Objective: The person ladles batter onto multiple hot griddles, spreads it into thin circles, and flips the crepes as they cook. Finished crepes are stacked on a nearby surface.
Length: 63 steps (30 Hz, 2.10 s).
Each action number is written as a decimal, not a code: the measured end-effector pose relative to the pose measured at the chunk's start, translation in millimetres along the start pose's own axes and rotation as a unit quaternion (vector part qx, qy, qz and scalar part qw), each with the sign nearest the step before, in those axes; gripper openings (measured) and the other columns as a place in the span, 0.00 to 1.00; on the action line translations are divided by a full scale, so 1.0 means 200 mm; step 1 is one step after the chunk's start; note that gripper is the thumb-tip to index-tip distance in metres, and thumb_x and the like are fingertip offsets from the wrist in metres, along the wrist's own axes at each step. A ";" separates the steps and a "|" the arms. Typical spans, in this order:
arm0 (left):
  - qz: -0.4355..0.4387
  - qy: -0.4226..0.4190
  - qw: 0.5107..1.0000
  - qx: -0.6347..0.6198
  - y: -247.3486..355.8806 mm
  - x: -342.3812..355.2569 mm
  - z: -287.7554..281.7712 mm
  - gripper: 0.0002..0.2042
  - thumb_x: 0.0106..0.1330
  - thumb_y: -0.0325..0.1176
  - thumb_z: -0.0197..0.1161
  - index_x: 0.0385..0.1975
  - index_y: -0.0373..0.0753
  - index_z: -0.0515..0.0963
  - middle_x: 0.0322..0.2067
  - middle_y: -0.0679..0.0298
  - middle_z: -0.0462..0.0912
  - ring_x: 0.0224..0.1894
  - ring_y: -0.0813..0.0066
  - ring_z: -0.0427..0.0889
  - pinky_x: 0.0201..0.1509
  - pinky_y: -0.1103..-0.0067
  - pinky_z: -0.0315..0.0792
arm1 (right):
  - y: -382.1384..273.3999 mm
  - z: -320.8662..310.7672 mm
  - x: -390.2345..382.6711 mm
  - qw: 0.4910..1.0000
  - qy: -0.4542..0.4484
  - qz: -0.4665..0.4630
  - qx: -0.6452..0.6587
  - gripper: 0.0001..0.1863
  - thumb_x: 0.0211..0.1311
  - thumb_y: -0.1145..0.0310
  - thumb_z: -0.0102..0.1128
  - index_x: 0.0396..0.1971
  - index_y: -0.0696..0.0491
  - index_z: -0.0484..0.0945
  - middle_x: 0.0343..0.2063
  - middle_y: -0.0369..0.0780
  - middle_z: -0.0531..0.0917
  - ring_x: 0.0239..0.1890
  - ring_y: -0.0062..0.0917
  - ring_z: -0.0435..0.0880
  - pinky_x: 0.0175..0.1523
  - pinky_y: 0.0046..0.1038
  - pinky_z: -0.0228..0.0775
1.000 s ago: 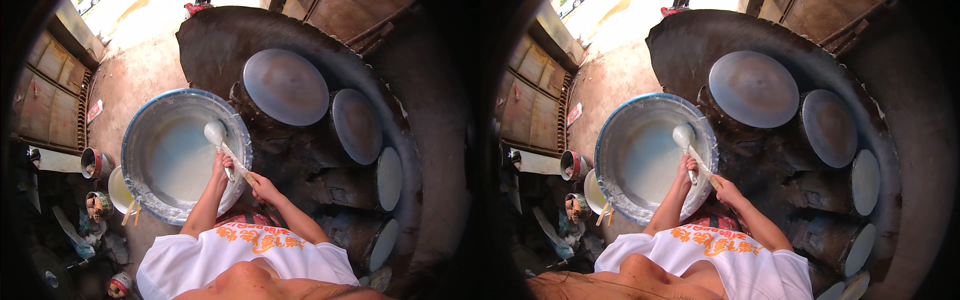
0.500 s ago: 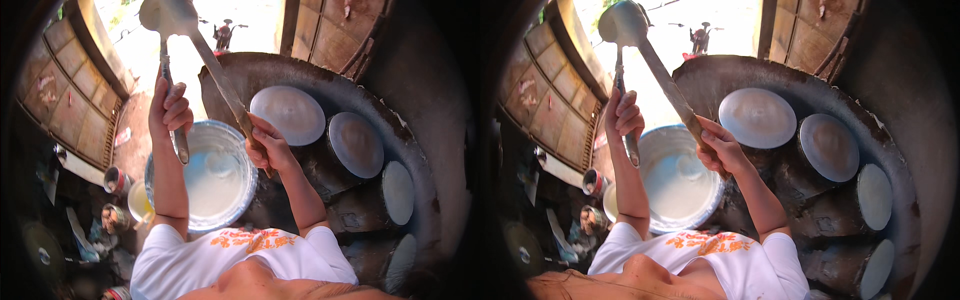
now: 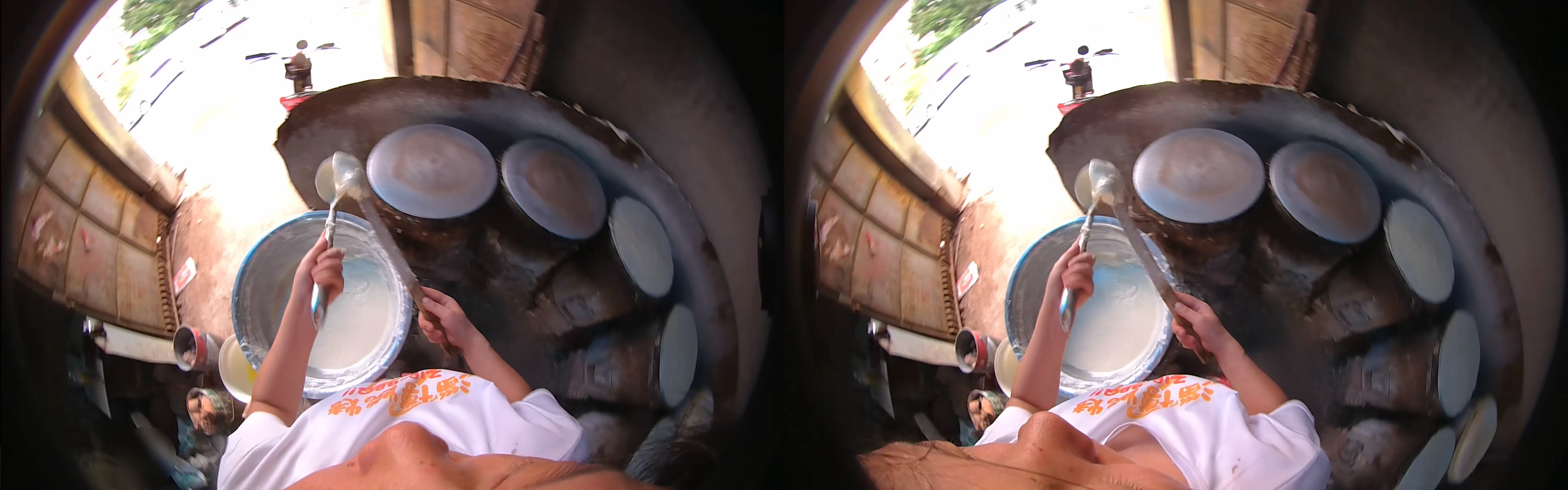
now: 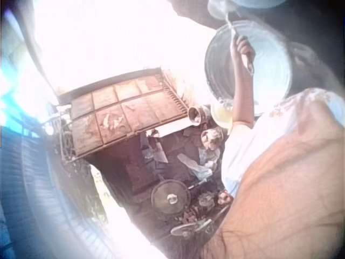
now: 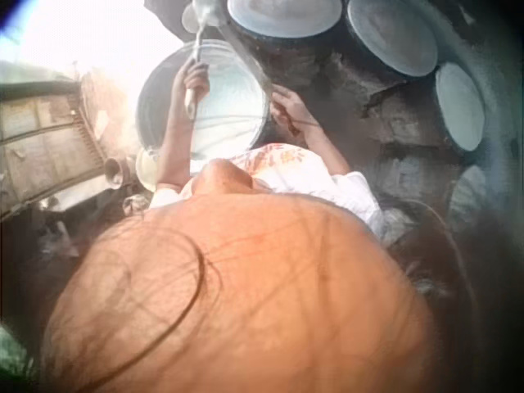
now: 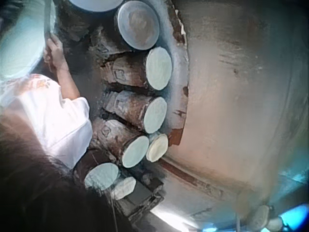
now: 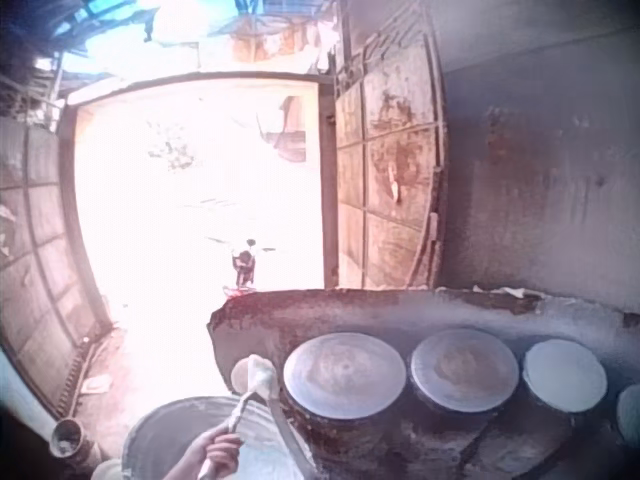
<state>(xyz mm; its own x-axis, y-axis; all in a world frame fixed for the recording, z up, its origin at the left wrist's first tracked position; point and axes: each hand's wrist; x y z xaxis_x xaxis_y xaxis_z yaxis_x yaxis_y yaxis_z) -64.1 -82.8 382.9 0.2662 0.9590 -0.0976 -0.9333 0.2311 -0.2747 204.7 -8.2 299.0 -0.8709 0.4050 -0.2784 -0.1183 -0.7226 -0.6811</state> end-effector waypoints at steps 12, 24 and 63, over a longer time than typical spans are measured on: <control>-0.294 -0.039 0.949 -0.102 -1.08 1.42 0.26 0.13 0.69 0.30 0.46 0.20 0.41 0.59 0.12 0.72 0.60 0.10 0.84 0.60 0.16 0.86 0.62 | -0.71 -0.51 -0.45 0.752 0.449 -0.406 -0.261 0.16 0.63 0.66 0.55 0.48 0.56 0.76 0.24 0.37 0.79 0.25 0.15 0.75 0.30 0.19 0.67; -0.382 0.070 0.921 0.019 -1.30 2.51 -0.37 0.15 0.70 0.37 0.47 0.19 0.40 0.63 0.15 0.71 0.61 0.12 0.86 0.60 0.15 0.86 0.59 | -0.62 -1.51 -0.80 0.714 0.609 -0.330 -0.104 0.29 0.54 0.77 0.62 0.58 0.56 0.67 0.25 0.35 0.76 0.23 0.18 0.77 0.23 0.21 0.71; 0.047 0.115 0.487 0.864 -0.68 2.66 -0.44 0.28 0.62 0.26 0.56 0.63 0.52 0.63 0.14 0.68 0.69 0.09 0.81 0.63 0.11 0.81 0.60 | -1.06 -1.61 -0.29 0.478 0.643 -0.258 -0.540 0.17 0.47 0.80 0.51 0.39 0.54 0.77 0.38 0.39 0.78 0.44 0.39 0.74 0.47 0.37 0.70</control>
<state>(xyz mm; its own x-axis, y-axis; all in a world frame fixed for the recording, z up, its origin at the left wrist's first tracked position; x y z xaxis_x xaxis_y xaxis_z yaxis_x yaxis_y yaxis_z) 225.1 381.9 283.7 0.0376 0.9809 -0.1909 0.3003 0.1711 0.9384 434.2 302.0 241.9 0.2368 0.8848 0.4013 0.7606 0.0881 -0.6432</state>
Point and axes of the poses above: each hand's wrist, its own x-axis towards the middle knuckle, its own z-axis out of the palm, y = z × x
